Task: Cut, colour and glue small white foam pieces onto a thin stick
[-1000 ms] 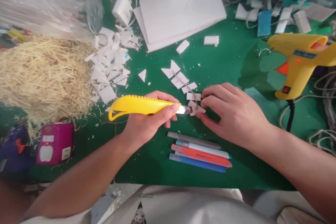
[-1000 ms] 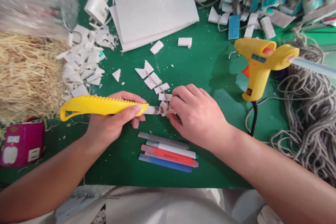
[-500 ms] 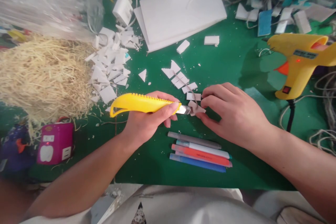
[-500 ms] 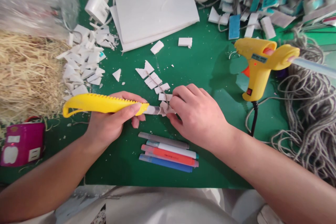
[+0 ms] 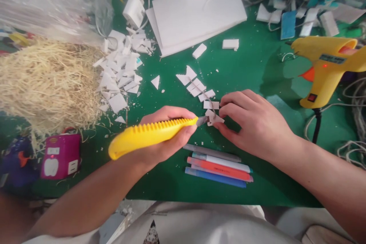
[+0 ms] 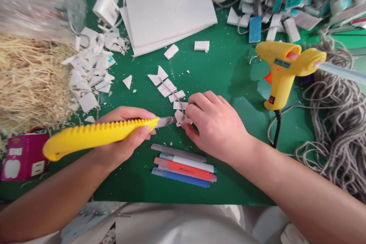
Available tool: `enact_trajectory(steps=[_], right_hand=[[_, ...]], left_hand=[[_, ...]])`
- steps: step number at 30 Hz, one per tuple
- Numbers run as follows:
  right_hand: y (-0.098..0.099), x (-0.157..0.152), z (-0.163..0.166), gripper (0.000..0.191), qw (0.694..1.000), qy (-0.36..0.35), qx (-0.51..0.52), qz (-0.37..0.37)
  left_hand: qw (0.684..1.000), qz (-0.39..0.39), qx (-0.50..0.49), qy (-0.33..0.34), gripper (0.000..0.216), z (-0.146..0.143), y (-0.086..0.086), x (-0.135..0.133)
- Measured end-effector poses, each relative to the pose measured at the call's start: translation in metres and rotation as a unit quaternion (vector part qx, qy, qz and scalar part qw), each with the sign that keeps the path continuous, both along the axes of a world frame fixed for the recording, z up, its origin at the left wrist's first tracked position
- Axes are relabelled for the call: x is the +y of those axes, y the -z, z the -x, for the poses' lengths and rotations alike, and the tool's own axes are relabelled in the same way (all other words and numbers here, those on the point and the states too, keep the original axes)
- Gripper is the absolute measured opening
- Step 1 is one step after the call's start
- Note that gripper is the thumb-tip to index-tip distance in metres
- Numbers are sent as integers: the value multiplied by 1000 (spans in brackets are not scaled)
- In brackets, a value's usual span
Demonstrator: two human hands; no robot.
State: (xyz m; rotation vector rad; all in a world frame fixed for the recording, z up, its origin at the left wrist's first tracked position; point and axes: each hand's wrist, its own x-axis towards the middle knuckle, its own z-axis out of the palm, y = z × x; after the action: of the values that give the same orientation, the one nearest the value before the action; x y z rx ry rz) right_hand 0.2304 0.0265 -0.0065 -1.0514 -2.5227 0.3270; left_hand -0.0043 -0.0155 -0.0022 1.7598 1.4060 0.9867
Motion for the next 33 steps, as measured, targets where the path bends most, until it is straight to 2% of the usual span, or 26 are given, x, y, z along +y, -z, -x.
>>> enact_trajectory(steps=[3,8,12,17,21,25,29,33], right_hand=[[1,0,1,11,1000,3,2,0],[1,0,0,13,1000,-4,-1,-11],[1,1,-2,12,1000,-9,-6,-15],[-1,0,-2,4,1000,-11,6,-22],[-1,0,-1,13,998,-49,20,-31],[2,1,2,16,996,-77,20,-50],[3,2,2,18,994,-71,38,-70],[2,4,0,27,997,-30,69,-18]], left_hand=[[994,-92,61,20,6,-2,-5,-2],[982,-117,126,73,6,-6,-11,1],[976,-148,131,88,6,-5,-12,0],[972,-191,127,54,8,2,-10,-2],[960,-261,88,56,11,5,-6,-2],[958,-269,82,61,10,6,-5,-1],[956,-274,78,71,11,8,-5,0],[959,-264,83,57,11,6,-5,0]])
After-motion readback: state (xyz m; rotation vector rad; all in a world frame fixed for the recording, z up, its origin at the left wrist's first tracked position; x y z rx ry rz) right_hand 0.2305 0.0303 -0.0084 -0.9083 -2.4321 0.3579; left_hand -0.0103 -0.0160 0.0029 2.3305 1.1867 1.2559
